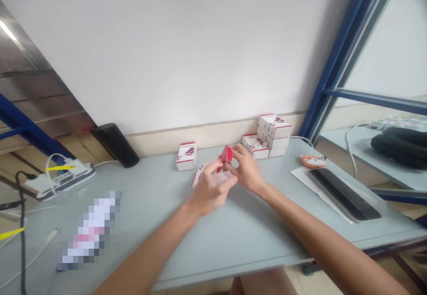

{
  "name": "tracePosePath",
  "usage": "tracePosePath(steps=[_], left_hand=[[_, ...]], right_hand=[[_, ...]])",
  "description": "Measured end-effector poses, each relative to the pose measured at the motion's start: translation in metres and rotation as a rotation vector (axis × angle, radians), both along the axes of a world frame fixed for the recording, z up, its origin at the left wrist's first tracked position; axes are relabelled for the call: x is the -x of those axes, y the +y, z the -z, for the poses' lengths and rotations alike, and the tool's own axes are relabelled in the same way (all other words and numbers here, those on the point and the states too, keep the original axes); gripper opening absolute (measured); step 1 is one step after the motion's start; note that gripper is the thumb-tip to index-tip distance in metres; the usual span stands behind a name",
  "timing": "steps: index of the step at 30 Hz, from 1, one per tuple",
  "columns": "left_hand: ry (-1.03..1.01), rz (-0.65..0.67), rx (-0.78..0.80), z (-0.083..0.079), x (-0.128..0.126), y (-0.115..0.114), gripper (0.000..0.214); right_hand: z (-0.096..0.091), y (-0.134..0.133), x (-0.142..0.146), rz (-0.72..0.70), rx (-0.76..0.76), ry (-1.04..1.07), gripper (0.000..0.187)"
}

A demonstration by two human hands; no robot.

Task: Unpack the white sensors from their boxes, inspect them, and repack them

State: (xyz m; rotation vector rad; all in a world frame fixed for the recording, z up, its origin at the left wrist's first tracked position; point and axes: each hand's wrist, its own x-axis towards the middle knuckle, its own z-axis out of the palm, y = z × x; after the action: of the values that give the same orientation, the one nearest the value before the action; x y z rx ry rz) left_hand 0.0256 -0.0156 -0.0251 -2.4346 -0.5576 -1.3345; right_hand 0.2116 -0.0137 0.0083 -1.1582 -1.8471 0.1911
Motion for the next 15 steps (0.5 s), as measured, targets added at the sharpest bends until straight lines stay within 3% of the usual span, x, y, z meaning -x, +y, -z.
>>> tracePosePath(steps=[3,5,11,15], left_hand=[[0.092,-0.168,0.315,-0.002,0.009,0.009,0.074],[0.132,-0.208,0.433,-0.003,0.015,0.016,0.079],[0.112,-0.2,0.388,-0.004,0.023,0.025,0.086],[0.197,-0.211,0.442,-0.007,0.025,0.021,0.081]], right_hand=[[-0.004,0.005,-0.01,0.023,-0.034,-0.005,0.017],[-0.006,0.008,-0.014,0.063,-0.045,0.046,0.017],[-0.018,0.009,-0.028,0.09,-0.043,0.311,0.026],[-0.026,0.016,-0.052,0.422,-0.141,0.576,0.036]])
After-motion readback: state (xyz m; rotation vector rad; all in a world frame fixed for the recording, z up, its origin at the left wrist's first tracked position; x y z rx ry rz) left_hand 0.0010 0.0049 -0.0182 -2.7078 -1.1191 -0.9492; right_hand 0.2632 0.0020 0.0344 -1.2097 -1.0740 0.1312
